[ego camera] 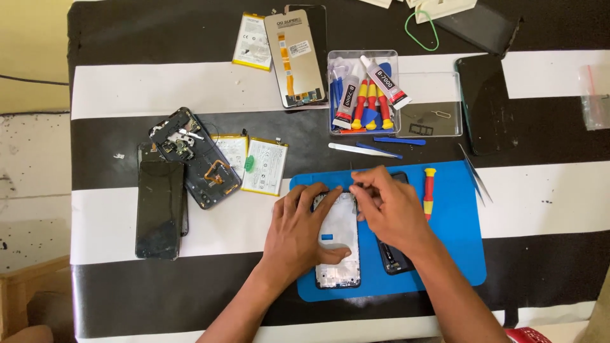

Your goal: Disassembling and inspecting the internal components of a mobile phone using precision tools on a repair bench.

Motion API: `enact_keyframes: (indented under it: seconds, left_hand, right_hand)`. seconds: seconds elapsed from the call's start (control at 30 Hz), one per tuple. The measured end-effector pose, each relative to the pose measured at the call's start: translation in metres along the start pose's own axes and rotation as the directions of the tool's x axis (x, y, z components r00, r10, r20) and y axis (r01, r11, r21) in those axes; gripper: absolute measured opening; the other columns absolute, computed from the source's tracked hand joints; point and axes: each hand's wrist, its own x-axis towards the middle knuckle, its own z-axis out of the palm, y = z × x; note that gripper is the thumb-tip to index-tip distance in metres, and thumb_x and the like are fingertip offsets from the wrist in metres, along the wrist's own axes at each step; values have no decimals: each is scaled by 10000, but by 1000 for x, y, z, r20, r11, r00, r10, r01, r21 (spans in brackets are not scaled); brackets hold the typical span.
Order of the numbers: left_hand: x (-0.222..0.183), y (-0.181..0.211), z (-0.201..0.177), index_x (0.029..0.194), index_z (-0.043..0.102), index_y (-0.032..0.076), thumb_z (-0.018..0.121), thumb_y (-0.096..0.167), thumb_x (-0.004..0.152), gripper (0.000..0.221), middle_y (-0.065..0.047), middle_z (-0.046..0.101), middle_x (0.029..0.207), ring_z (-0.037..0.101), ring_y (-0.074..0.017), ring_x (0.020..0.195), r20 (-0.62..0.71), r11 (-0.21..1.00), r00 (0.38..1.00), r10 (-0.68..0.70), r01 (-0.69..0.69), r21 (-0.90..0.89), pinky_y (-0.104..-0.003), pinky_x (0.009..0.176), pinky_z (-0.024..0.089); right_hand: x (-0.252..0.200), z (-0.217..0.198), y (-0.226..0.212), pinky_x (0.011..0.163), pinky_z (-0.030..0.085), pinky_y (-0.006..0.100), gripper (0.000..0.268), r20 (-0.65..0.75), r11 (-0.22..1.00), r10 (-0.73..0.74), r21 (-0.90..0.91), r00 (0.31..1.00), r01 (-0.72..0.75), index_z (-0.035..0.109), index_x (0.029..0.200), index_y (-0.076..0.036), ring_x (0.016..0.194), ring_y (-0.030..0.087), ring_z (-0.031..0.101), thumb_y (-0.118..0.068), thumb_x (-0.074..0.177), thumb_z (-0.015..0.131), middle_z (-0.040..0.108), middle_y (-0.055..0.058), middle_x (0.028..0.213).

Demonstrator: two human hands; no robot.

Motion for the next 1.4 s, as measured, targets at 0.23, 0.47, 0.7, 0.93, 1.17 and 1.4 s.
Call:
enact_keyframes:
  seconds: [0.23,0.47,0.7,0.93,1.17,1.4]
  left_hand:
    - [0,2,-3,1584,423,272,773,713,694,1053,-62,415,1489,311,-342,1427,23,1000,1000,-11,11,-1,-535,1152,276]
    - [-1,2,-5,1584,427,249,776,707,706,1050,-80,412,1497,304,-357,1429,39,1000,999,-11,12,-28,-536,1155,268]
    - [0,3,-8,1576,443,244,790,696,713,1034,-88,418,1497,298,-364,1434,35,999,999,-12,14,-47,-538,1154,257]
    - [-2,2,-2,1580,426,248,789,691,716,1036,-72,409,1480,307,-359,1415,9,999,1000,10,-9,-38,-531,1147,275]
    - [0,1,-2,1578,427,251,788,700,701,1050,-77,410,1483,310,-363,1417,2,999,1000,13,-13,-44,-534,1149,268]
    - [-1,1,-1,1567,450,246,789,700,699,1037,-80,427,1478,327,-366,1414,-7,999,1000,6,-7,-40,-541,1139,280]
  right_hand:
    - [5,1,-2,456,612,340,99,-26,997,55,60,998,-54,619,1082,3,508,213,757,-7,984,630,702,144,615]
    - [8,0,-5,442,600,332,130,10,993,91,74,996,-92,631,1094,0,488,229,755,9,965,637,696,150,595]
    - [12,-1,-2,443,603,320,148,50,989,102,100,994,-106,626,1102,14,469,218,751,20,955,633,692,136,575]
    - [7,-3,-2,445,609,318,143,59,992,88,83,994,-93,629,1097,9,487,221,764,19,955,641,699,142,587]
    - [2,-1,7,472,624,333,151,44,992,69,106,997,-73,635,1105,13,506,231,771,20,954,647,707,148,592]
    - [2,0,14,502,638,349,155,8,992,25,126,1000,-26,644,1123,15,539,236,777,19,967,645,717,149,609]
